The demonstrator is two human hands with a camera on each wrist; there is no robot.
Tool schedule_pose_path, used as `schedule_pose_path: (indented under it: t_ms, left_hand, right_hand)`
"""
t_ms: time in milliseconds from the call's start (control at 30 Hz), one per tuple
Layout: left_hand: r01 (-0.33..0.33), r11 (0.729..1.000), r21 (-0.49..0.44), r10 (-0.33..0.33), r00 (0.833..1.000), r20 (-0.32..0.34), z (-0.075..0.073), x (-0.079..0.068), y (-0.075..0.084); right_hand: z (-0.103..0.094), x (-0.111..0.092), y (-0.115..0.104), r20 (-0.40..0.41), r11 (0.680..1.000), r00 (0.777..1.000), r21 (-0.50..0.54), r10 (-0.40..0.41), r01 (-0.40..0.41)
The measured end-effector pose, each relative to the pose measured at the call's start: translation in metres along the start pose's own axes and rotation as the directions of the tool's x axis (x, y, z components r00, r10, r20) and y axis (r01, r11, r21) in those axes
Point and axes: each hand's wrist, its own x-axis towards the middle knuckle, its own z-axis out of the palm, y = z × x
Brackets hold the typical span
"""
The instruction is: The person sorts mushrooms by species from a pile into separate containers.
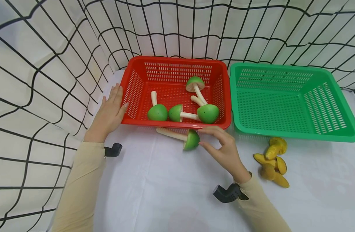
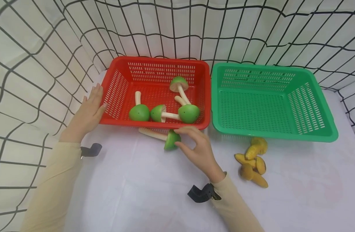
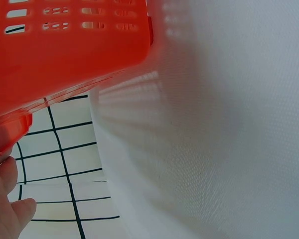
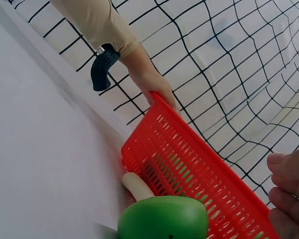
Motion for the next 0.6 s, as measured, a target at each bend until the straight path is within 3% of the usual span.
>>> schedule_pose_path:
  t_ms: [367, 600]
  left_hand:
    - [0.001, 1.000, -0.004, -0.001, 1.000, -0.002, 0.000, 0.000, 0.000]
    - [0.005, 1.000, 0.001, -0.005, 1.000, -0.004, 0.000, 0.000, 0.000]
  right_hand:
    - [0.007, -0.017, 0.014, 0.008, 0.996, 0.997, -0.048, 0.078, -0.078]
    - [0.012, -0.023, 0.024, 0.012, 0.983, 0.984, -0.060, 0.176, -0.175]
